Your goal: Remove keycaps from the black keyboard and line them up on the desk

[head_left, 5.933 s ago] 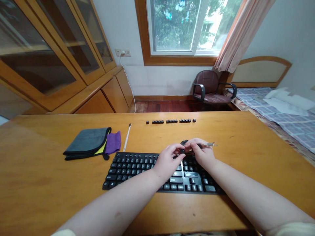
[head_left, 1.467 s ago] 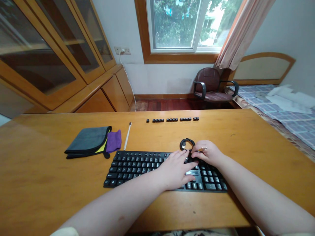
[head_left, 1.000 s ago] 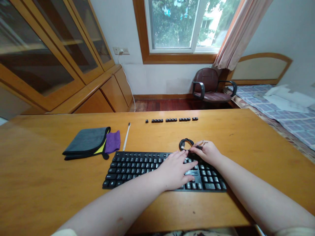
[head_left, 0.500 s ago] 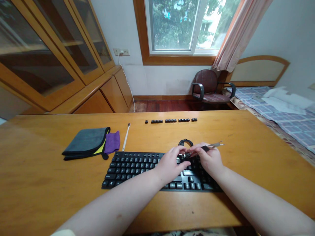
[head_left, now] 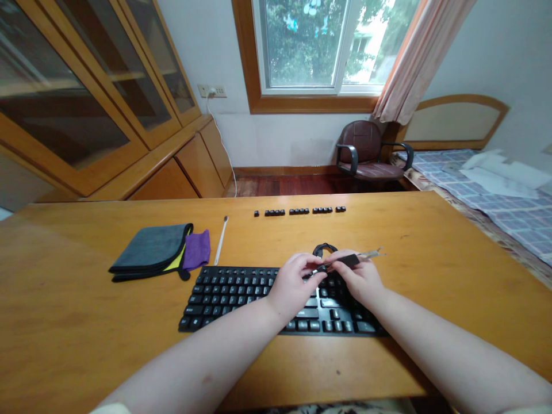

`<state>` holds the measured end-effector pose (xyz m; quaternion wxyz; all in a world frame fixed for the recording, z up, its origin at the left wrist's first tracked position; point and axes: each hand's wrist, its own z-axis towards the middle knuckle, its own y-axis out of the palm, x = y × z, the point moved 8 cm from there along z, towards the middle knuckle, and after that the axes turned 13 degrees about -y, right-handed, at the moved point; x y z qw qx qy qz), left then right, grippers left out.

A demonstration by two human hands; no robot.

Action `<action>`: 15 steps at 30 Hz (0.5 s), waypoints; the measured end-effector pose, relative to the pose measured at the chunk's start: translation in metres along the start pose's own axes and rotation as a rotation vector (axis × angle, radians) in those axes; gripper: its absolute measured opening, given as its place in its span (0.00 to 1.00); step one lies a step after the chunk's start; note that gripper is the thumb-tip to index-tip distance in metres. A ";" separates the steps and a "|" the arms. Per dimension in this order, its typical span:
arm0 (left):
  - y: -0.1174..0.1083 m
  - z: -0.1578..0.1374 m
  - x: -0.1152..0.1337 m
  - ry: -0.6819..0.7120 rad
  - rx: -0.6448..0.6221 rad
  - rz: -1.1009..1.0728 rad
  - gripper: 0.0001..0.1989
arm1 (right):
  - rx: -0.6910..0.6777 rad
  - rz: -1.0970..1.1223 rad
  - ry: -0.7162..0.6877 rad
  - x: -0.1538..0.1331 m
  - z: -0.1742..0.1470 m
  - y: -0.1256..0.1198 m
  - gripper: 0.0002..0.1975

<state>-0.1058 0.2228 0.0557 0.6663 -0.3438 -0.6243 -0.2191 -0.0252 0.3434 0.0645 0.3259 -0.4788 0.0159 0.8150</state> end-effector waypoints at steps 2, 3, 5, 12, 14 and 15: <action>-0.002 0.002 -0.004 -0.054 0.014 -0.083 0.08 | -0.025 -0.093 0.004 0.002 -0.001 0.000 0.09; -0.003 0.003 -0.006 -0.081 0.017 -0.121 0.08 | -0.028 -0.131 -0.003 0.002 -0.002 0.000 0.08; -0.003 0.005 -0.011 -0.139 0.012 -0.182 0.09 | -0.027 -0.190 -0.039 -0.001 -0.002 -0.001 0.08; 0.001 0.007 -0.019 -0.240 -0.029 -0.310 0.12 | -0.056 -0.265 -0.157 -0.013 0.000 0.000 0.06; 0.001 0.006 -0.018 -0.242 -0.027 -0.330 0.12 | -0.056 -0.267 -0.184 -0.016 0.000 0.001 0.06; 0.001 0.006 -0.018 -0.244 -0.025 -0.337 0.12 | -0.060 -0.260 -0.198 -0.017 0.000 0.002 0.06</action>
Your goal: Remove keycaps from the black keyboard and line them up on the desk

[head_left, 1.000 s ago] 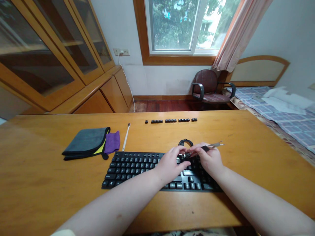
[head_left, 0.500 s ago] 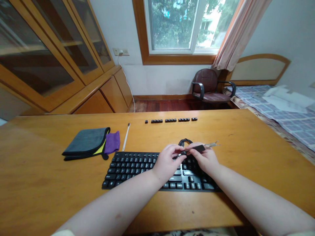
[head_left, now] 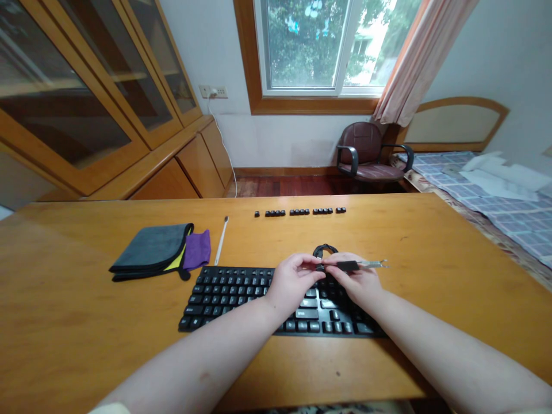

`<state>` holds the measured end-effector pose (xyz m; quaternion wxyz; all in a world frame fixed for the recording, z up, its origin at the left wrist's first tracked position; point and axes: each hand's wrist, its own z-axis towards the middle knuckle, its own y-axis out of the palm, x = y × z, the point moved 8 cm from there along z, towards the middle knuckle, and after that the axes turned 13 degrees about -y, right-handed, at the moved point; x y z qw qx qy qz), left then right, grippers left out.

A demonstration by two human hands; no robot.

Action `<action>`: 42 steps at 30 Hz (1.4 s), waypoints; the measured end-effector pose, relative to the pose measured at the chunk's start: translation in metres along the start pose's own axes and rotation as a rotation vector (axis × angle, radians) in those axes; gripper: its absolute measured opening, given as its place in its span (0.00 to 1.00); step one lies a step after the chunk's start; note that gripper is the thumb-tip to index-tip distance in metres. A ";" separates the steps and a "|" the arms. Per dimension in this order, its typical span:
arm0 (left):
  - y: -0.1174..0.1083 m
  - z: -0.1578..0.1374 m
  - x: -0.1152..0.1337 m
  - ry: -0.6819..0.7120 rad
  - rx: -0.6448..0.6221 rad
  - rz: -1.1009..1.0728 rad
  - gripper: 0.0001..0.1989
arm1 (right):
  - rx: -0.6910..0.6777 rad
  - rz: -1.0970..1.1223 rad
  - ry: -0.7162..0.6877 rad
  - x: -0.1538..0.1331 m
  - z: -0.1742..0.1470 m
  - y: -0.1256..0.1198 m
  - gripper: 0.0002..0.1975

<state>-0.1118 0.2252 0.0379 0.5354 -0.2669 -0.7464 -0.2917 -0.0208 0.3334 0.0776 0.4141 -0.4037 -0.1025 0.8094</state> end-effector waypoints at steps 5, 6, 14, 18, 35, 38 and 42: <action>-0.001 -0.002 0.001 0.030 0.007 0.019 0.12 | -0.048 0.058 -0.049 -0.005 0.000 0.006 0.07; -0.001 -0.003 0.001 0.054 0.011 0.033 0.12 | -0.055 0.057 -0.056 -0.006 0.000 0.006 0.08; 0.001 -0.012 0.017 0.257 0.038 0.184 0.07 | 0.013 0.023 -0.103 -0.011 -0.002 -0.001 0.08; 0.003 -0.012 0.019 0.275 0.010 0.173 0.07 | 0.027 0.022 -0.113 -0.012 -0.001 -0.003 0.07; 0.007 -0.036 0.043 0.703 0.156 0.658 0.05 | 0.160 0.612 0.631 0.036 -0.020 0.022 0.18; 0.007 -0.037 0.044 0.708 0.136 0.626 0.05 | 0.177 0.713 0.602 0.042 -0.018 0.024 0.15; 0.002 -0.031 0.041 0.607 0.177 0.550 0.03 | 0.217 0.669 0.411 0.045 -0.006 0.008 0.19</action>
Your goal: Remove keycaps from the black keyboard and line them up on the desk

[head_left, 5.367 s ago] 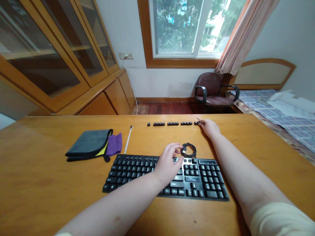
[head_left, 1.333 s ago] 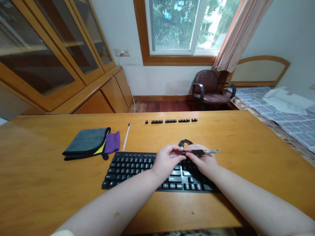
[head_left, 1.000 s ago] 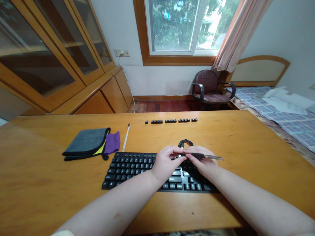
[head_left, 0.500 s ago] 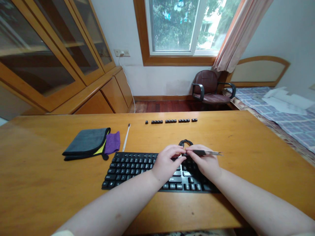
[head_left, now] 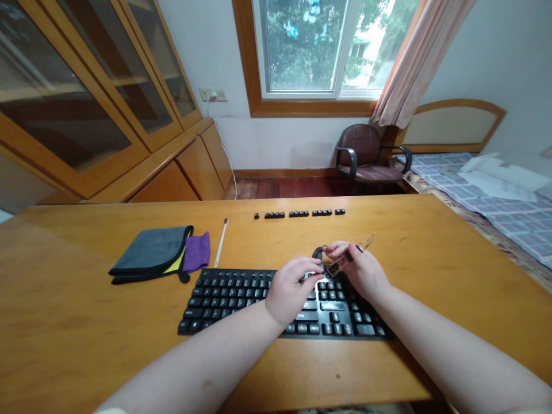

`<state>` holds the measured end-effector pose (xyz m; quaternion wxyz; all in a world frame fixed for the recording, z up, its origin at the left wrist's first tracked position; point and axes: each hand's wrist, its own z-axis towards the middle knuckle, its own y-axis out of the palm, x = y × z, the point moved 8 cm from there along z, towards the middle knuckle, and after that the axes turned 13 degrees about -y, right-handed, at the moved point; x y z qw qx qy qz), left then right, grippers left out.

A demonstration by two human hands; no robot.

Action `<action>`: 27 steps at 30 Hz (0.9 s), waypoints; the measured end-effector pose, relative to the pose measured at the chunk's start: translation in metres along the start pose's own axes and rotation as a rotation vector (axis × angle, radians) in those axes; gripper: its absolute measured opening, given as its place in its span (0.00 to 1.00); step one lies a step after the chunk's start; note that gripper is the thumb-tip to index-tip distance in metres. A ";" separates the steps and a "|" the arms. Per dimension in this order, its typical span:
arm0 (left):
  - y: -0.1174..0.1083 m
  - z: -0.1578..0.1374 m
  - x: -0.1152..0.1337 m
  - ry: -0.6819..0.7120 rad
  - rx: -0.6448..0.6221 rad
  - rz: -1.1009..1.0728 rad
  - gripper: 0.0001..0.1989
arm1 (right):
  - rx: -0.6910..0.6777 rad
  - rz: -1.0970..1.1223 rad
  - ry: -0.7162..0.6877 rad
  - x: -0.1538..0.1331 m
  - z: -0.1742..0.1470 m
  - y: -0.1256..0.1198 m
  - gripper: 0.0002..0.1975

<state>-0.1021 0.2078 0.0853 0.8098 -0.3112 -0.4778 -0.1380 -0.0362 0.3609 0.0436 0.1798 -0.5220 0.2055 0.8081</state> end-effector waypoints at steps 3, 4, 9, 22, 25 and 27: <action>0.003 0.002 -0.005 -0.070 -0.015 -0.017 0.06 | -0.127 -0.220 -0.083 -0.010 0.005 0.001 0.15; 0.004 0.002 -0.007 -0.091 -0.036 -0.027 0.07 | -0.206 -0.310 -0.105 -0.013 0.005 0.005 0.13; 0.010 0.002 -0.009 -0.130 -0.108 0.002 0.12 | -0.472 -0.518 -0.122 -0.014 0.000 0.024 0.11; 0.007 0.002 -0.007 -0.073 -0.087 0.106 0.16 | 0.101 -1.037 0.051 0.003 0.062 -0.094 0.15; 0.006 0.002 -0.004 -0.040 -0.084 0.107 0.12 | 0.056 -1.251 0.192 0.030 0.099 -0.133 0.14; 0.006 0.002 -0.002 -0.021 -0.078 0.116 0.10 | -0.001 -1.264 0.279 0.047 0.117 -0.145 0.14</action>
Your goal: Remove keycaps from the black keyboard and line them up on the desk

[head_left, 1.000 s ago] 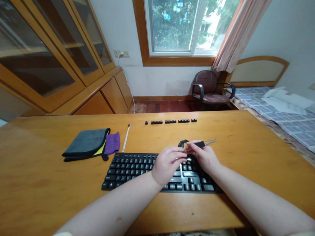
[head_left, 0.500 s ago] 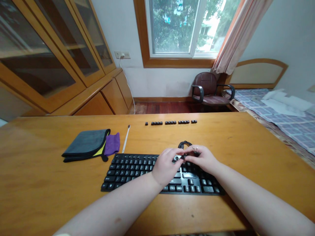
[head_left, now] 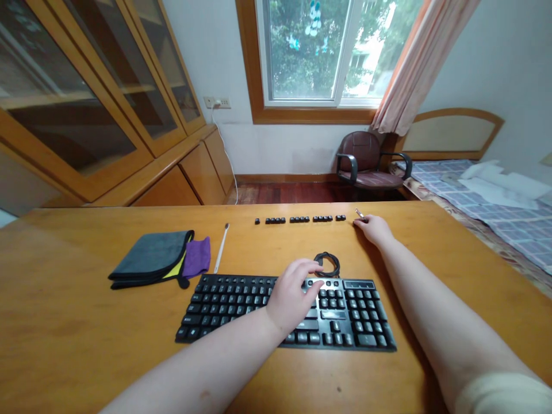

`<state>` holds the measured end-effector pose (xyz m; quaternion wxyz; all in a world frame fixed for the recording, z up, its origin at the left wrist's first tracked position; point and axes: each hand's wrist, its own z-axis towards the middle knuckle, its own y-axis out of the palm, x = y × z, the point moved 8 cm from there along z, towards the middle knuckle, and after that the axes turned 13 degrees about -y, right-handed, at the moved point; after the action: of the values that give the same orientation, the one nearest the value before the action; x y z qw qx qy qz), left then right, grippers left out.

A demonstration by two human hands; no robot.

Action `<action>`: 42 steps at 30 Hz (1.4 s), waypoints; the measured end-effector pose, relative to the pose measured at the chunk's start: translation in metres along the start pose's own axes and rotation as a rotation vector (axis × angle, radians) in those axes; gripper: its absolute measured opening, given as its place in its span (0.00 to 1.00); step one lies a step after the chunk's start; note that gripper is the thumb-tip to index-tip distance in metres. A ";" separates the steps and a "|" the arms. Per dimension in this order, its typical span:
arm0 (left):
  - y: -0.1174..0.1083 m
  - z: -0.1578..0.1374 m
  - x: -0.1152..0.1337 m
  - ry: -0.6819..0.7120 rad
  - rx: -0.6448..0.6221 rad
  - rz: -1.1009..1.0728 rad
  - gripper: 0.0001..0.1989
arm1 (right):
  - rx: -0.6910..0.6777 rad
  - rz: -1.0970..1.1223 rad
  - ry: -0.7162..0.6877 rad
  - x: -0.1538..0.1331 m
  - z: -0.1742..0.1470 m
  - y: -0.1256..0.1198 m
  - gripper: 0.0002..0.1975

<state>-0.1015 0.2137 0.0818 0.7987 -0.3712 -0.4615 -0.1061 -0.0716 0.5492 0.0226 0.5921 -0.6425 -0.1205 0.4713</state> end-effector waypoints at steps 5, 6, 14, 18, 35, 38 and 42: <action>-0.002 0.001 0.001 -0.001 0.026 0.019 0.09 | -0.033 0.007 0.075 0.007 0.025 0.007 0.15; -0.003 0.001 0.001 -0.005 0.031 0.018 0.08 | -0.036 -0.001 0.067 0.006 0.026 0.008 0.15; 0.000 0.000 -0.001 -0.017 0.009 0.012 0.09 | -0.047 -0.070 -0.013 0.000 0.031 0.012 0.17; -0.001 0.000 -0.001 -0.015 0.017 0.018 0.09 | -0.040 -0.078 -0.053 -0.005 0.033 0.014 0.17; -0.002 0.001 0.000 -0.007 0.026 0.015 0.10 | 0.057 -0.075 -0.340 -0.033 0.025 0.014 0.14; -0.001 0.001 0.000 -0.002 0.021 0.014 0.10 | 0.035 -0.091 -0.335 -0.032 0.025 0.016 0.13; -0.002 0.001 0.000 -0.003 0.022 0.017 0.10 | 0.025 -0.096 -0.327 -0.029 0.026 0.017 0.13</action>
<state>-0.1030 0.2132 0.0828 0.8030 -0.3663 -0.4607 -0.0937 -0.1135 0.5402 0.0247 0.5945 -0.5433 -0.2396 0.5422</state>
